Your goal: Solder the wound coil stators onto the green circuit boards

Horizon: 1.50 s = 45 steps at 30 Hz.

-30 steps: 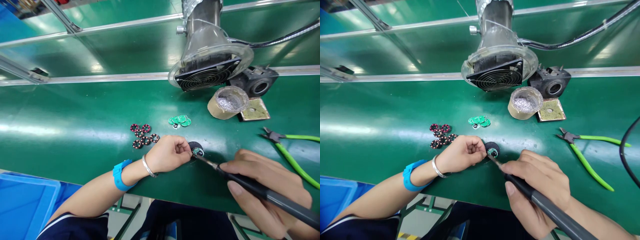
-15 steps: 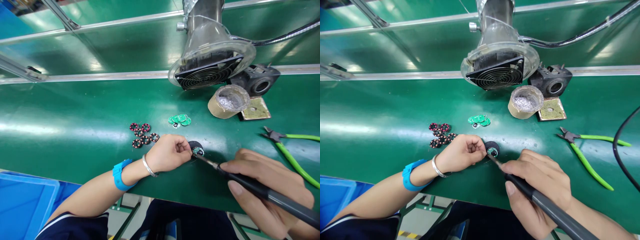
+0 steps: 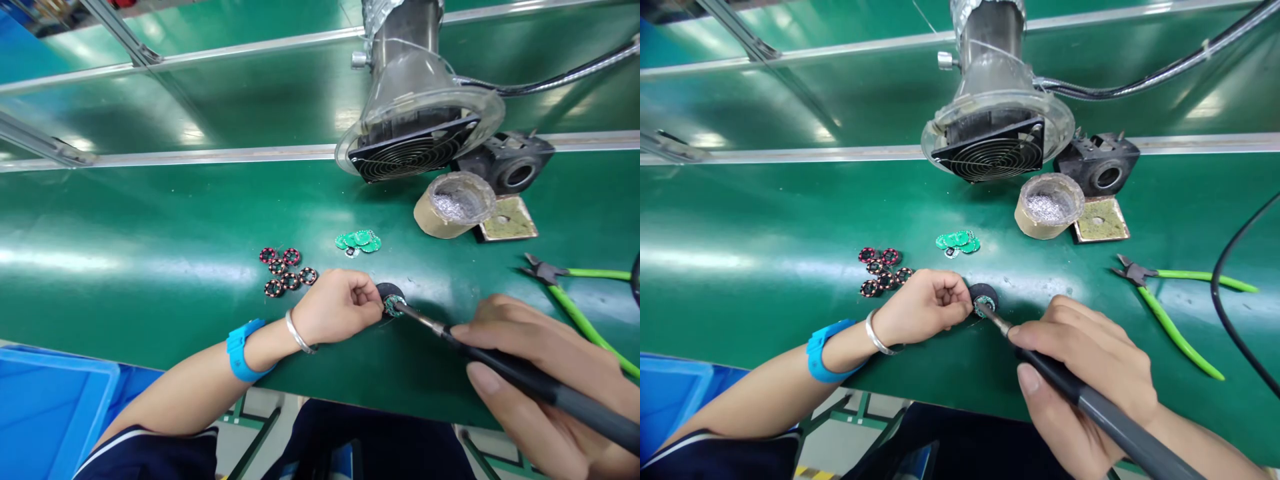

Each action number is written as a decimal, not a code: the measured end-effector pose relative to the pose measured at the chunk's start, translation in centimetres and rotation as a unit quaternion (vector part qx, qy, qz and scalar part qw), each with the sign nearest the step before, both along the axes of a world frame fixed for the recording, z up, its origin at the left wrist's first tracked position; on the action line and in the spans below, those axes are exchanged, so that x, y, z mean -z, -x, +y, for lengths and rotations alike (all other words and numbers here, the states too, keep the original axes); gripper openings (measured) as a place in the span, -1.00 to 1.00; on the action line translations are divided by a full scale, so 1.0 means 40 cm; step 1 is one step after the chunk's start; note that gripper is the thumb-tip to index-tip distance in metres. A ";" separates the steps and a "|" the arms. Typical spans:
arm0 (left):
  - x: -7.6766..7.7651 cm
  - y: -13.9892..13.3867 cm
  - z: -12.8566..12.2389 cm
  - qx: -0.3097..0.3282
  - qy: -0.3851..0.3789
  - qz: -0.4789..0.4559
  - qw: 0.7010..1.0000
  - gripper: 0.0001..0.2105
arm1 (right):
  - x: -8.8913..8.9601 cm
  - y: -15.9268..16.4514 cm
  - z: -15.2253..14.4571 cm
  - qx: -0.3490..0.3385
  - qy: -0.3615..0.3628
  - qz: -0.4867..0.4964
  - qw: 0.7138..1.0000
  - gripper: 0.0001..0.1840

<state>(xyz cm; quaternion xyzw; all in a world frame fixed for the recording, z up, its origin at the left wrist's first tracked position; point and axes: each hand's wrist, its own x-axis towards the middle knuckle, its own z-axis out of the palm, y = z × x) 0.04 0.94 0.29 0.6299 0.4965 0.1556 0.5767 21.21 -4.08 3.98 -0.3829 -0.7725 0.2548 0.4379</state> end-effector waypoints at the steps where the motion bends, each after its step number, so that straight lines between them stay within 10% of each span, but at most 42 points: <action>1: 0.000 0.000 0.000 0.000 -0.002 0.000 1.000 -0.95 | -0.001 0.001 0.000 -0.006 0.000 -0.003 1.000 -0.71; 33: 0.000 0.000 0.000 0.001 -0.011 0.001 1.000 -0.95 | -0.009 -0.016 -0.016 0.012 0.024 -0.013 1.000 -0.73; 45: -0.009 0.009 -0.002 0.050 -0.051 0.000 0.997 -0.83 | 0.085 0.012 0.006 0.122 -0.028 0.031 0.992 -0.54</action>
